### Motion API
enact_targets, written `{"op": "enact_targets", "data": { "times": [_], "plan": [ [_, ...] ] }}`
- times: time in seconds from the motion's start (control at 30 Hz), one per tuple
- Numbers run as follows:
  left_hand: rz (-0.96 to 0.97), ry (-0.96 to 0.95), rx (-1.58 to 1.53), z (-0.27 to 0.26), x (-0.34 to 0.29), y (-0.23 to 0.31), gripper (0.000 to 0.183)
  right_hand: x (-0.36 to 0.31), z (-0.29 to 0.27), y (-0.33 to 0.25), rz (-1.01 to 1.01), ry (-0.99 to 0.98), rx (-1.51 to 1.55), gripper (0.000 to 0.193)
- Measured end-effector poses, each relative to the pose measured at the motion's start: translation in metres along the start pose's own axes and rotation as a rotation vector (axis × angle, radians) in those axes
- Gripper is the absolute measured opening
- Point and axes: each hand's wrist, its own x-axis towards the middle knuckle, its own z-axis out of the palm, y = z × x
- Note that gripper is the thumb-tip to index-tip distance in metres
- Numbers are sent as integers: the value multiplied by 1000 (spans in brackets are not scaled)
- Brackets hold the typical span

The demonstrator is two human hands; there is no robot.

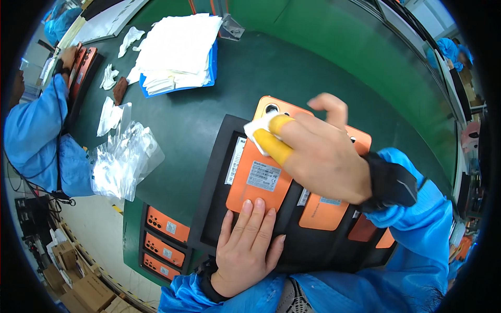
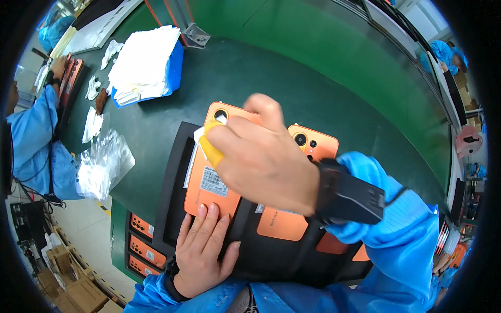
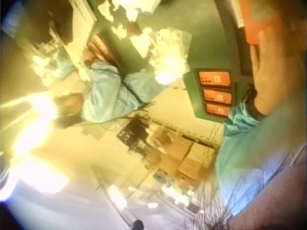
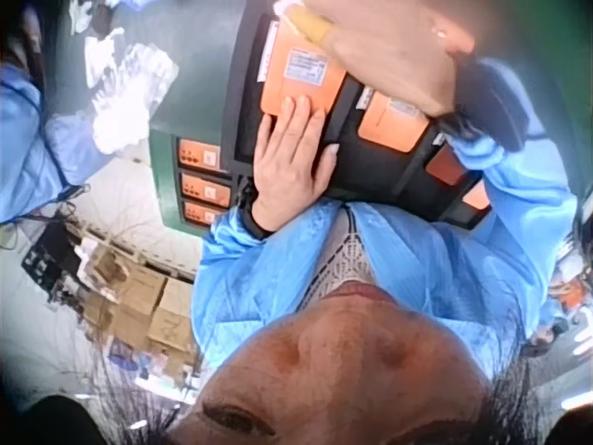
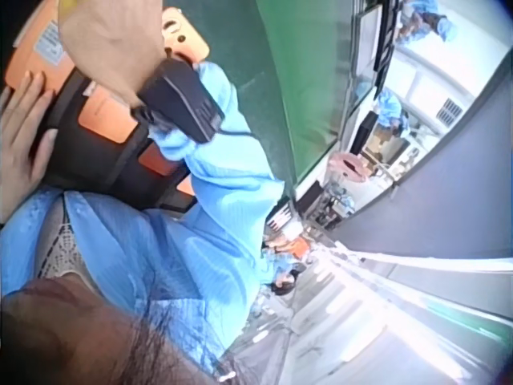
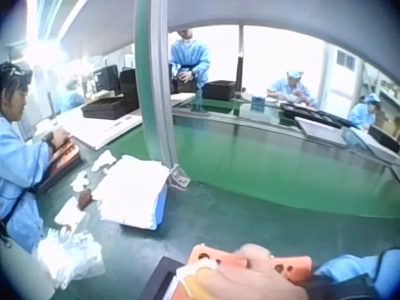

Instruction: Cleaning the camera lenses of multiple orange smartphones arranged in a tray using a white cloth.

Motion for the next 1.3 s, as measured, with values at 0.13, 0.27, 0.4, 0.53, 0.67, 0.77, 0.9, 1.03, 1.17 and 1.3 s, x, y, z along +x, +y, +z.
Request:
{"op": "enact_targets", "data": {
  "times": [0.13,0.27,0.4,0.53,0.67,0.77,0.9,1.03,1.17,1.3],
  "plan": [
    [-5,0,3,2,-1,-1,50,20,8,31,-44,23,-198,8],
    [0,2,-5,4,3,3,50,23,-3,47,82,-19,-203,13],
    [4,6,-1,3,3,0,49,19,-8,33,43,-144,-145,19],
    [-14,32,14,1,-1,2,48,-10,-11,18,200,-48,-156,29],
    [14,80,-3,5,-3,-1,47,-45,-12,-13,254,-88,-170,19],
    [21,121,-23,8,-7,-5,44,-51,-7,-49,207,-165,7,28],
    [103,564,-288,14,-17,-14,33,-41,-11,-59,131,-144,153,22],
    [84,778,-735,26,-26,-24,34,-25,1,-57,157,-148,-48,22],
    [94,832,-1000,29,-21,-30,32,-32,7,-92,1,-135,201,8],
    [67,814,-1036,25,-30,-33,33,-2,14,-93,53,80,113,8]
  ]
}}
